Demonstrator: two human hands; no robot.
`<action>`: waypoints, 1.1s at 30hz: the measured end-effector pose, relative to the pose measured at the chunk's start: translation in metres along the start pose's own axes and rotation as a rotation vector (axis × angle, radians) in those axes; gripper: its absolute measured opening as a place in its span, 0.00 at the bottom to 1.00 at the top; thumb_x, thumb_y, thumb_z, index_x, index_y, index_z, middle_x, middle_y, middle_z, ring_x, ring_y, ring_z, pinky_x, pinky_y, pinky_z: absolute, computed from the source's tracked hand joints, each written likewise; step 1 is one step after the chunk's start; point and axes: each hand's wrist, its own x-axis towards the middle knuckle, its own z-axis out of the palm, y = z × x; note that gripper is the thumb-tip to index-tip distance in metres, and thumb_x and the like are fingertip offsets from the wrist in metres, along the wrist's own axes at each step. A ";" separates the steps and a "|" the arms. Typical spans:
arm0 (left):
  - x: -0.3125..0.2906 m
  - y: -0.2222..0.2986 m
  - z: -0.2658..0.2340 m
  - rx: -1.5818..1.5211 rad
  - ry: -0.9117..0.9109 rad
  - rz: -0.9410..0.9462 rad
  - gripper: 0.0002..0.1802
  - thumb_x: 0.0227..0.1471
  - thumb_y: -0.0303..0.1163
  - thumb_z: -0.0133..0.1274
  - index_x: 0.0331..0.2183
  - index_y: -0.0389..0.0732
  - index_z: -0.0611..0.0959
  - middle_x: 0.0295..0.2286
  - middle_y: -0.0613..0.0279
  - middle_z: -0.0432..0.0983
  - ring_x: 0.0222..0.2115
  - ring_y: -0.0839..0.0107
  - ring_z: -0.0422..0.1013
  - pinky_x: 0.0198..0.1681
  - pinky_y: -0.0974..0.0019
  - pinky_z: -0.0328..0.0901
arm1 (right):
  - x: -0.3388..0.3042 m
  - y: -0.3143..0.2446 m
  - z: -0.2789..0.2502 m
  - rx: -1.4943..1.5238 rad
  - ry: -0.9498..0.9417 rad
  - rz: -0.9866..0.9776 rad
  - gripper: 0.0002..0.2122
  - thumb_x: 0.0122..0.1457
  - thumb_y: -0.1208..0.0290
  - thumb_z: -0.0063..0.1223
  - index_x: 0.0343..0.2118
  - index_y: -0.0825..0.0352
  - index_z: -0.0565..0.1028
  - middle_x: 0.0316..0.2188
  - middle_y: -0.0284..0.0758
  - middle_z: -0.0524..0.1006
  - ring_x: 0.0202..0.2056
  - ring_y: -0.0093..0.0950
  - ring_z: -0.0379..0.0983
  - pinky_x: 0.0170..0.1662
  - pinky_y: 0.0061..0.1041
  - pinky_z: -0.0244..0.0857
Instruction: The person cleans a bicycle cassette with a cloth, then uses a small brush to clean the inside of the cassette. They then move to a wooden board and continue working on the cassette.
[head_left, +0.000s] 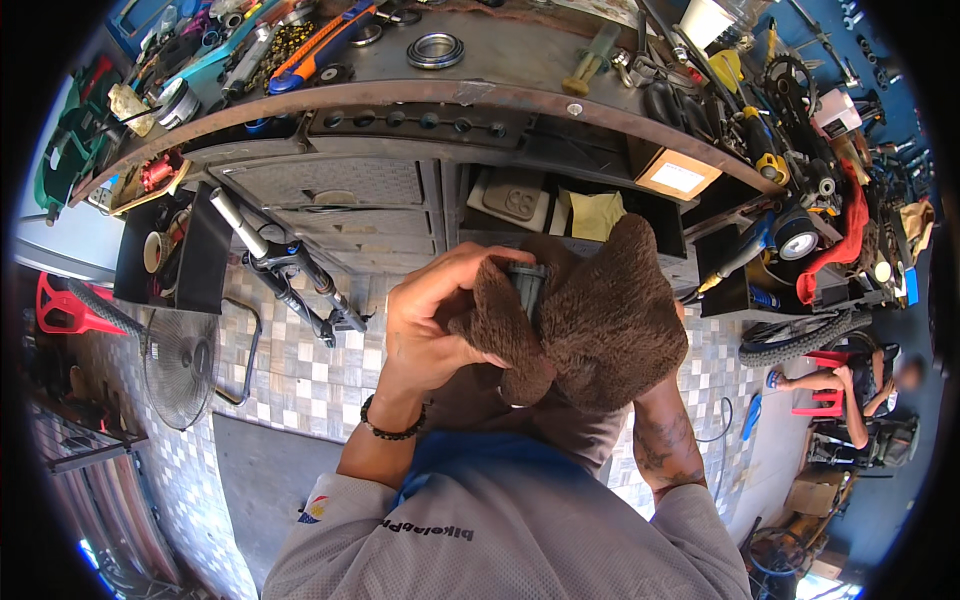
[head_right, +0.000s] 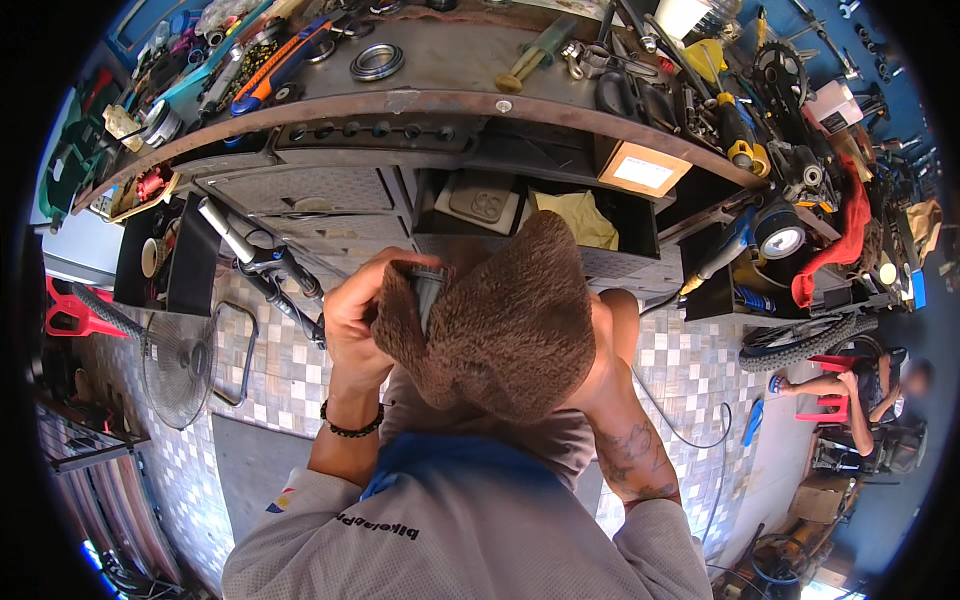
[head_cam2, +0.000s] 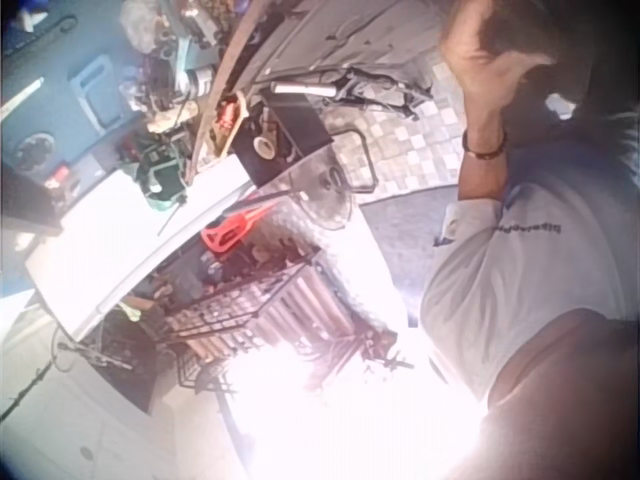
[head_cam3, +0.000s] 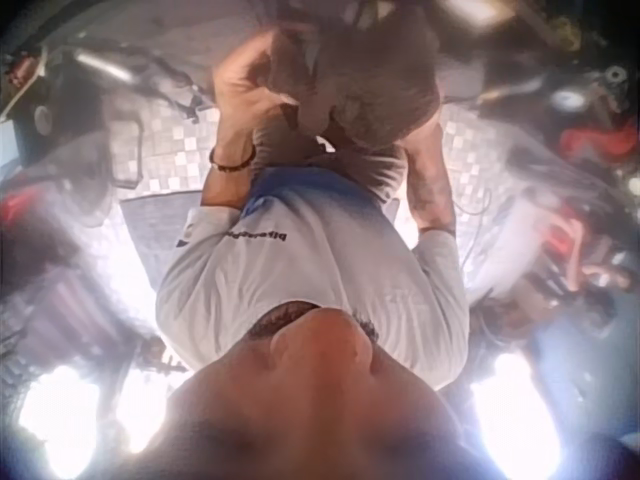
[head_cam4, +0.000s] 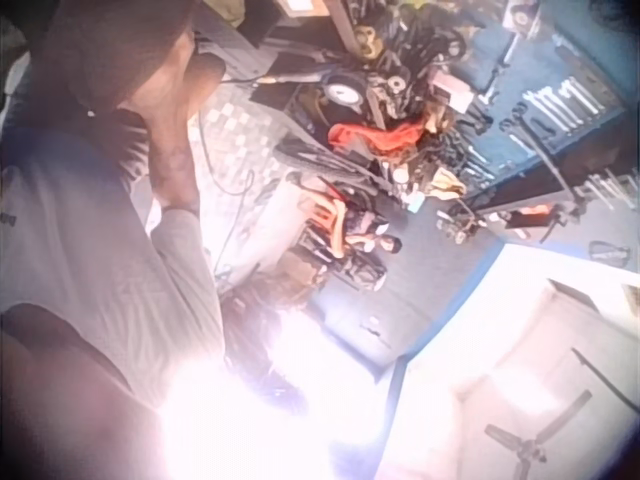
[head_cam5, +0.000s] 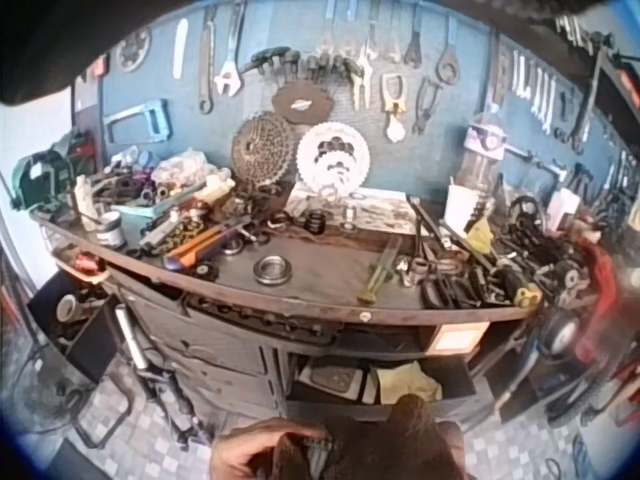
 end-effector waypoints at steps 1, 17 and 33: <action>0.000 0.000 -0.001 0.040 -0.008 0.006 0.38 0.28 0.31 0.78 0.46 0.30 0.83 0.46 0.48 0.80 0.39 0.69 0.75 0.42 0.67 0.70 | 0.001 -0.001 -0.002 -0.137 -0.015 -0.034 0.25 0.37 0.64 0.75 0.39 0.71 0.81 0.42 0.46 0.80 0.44 0.45 0.78 0.46 0.41 0.74; -0.006 -0.009 -0.011 -0.075 -0.097 0.032 0.42 0.40 0.23 0.72 0.59 0.41 0.77 0.50 0.43 0.78 0.42 0.65 0.76 0.43 0.66 0.70 | -0.026 0.006 0.021 0.230 0.146 0.183 0.34 0.43 0.65 0.78 0.53 0.69 0.73 0.49 0.42 0.78 0.50 0.38 0.78 0.53 0.36 0.72; -0.004 0.000 -0.016 0.112 -0.132 0.092 0.46 0.37 0.32 0.74 0.61 0.43 0.76 0.50 0.43 0.77 0.44 0.59 0.76 0.44 0.63 0.71 | 0.006 -0.022 0.007 -0.191 0.015 -0.242 0.22 0.39 0.64 0.75 0.39 0.68 0.82 0.38 0.40 0.83 0.41 0.42 0.82 0.47 0.39 0.74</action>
